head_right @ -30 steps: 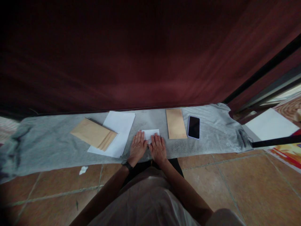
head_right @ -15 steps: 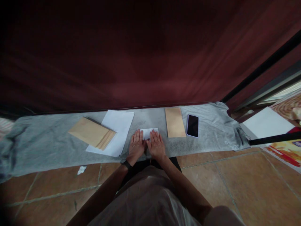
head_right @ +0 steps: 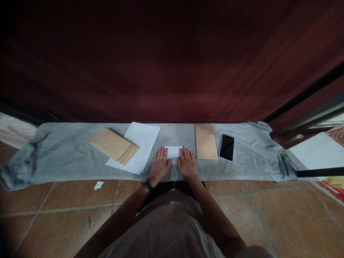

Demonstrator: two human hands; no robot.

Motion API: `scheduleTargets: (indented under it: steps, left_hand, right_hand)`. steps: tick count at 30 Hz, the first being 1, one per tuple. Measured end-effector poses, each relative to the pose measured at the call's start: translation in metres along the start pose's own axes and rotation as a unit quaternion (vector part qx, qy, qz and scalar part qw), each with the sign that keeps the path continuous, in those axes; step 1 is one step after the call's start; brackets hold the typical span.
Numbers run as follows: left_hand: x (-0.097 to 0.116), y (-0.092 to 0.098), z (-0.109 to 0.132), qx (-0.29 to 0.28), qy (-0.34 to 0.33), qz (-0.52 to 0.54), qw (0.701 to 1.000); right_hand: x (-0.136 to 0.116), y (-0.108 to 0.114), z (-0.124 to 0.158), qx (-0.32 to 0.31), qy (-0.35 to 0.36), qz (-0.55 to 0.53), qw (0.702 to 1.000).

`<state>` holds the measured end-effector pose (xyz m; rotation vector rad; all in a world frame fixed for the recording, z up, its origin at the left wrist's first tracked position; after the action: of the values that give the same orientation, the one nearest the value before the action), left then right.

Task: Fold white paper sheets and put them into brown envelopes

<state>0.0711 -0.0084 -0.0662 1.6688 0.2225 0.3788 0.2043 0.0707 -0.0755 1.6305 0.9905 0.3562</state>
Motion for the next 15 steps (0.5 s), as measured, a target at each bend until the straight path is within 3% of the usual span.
scheduleTargets:
  steps: [9, 11, 15]
  left_hand:
    - [-0.014, 0.008, 0.021, 0.033, 0.030, -0.037, 0.998]
    - [-0.005, 0.013, 0.026, 0.047, 0.014, -0.031, 0.998]
    - [0.028, 0.012, 0.038, 0.032, -0.100, -0.011, 0.994]
  right_hand:
    - [-0.001, 0.000, 0.000, 0.000, -0.003, 0.011, 1.000]
    - [-0.001, 0.000, 0.000, -0.005, -0.005, 0.015, 1.000]
    - [-0.001, 0.001, 0.000, -0.012, -0.004, 0.013, 1.000]
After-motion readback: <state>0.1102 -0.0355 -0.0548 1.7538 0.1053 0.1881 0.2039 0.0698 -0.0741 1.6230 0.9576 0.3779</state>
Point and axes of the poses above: each hand's wrist, its own z-axis away from the middle knuckle, its own y-axis out of the back of the hand, x = y × z, the point moved 6 cm from there along -z, towards the middle knuckle, and after that the axes turned 6 degrees about -z, right-handed, at the moved point
